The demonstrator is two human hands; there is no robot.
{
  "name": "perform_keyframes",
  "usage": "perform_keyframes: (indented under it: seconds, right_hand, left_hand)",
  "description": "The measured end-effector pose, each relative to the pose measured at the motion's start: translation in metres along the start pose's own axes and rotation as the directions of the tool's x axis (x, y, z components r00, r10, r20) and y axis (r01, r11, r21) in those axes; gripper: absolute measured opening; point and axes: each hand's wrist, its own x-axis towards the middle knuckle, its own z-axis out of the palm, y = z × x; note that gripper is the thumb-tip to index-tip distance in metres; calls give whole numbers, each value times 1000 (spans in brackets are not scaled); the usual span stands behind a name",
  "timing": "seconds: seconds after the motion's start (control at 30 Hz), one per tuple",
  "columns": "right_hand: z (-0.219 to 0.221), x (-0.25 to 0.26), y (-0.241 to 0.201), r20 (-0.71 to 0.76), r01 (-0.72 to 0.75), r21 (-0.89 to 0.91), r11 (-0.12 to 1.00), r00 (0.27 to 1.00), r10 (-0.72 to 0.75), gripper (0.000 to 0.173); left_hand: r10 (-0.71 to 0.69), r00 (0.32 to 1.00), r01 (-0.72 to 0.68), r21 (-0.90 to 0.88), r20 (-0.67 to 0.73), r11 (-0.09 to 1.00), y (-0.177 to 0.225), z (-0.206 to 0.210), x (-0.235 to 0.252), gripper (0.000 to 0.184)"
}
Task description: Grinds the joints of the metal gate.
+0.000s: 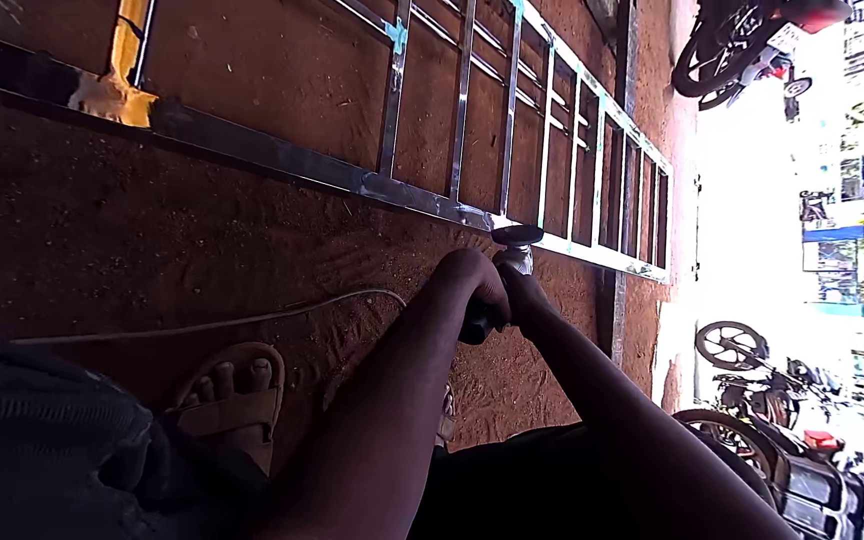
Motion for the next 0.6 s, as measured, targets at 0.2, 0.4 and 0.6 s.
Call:
perform_keyframes:
  seconds: [0.2, 0.4, 0.6]
  right_hand:
    - [-1, 10, -3, 25, 58, 92, 994, 998, -60, 61]
    - [1, 1, 9, -57, -53, 166, 985, 996, 64, 61]
    - [-12, 22, -9, -100, -11, 121, 993, 995, 23, 65]
  left_hand:
    - [22, 1000, -21, 58, -14, 998, 2, -6, 2, 55]
    - [33, 999, -34, 42, 30, 999, 10, 1, 0, 56]
    - [103, 992, -103, 16, -76, 995, 6, -8, 6, 64]
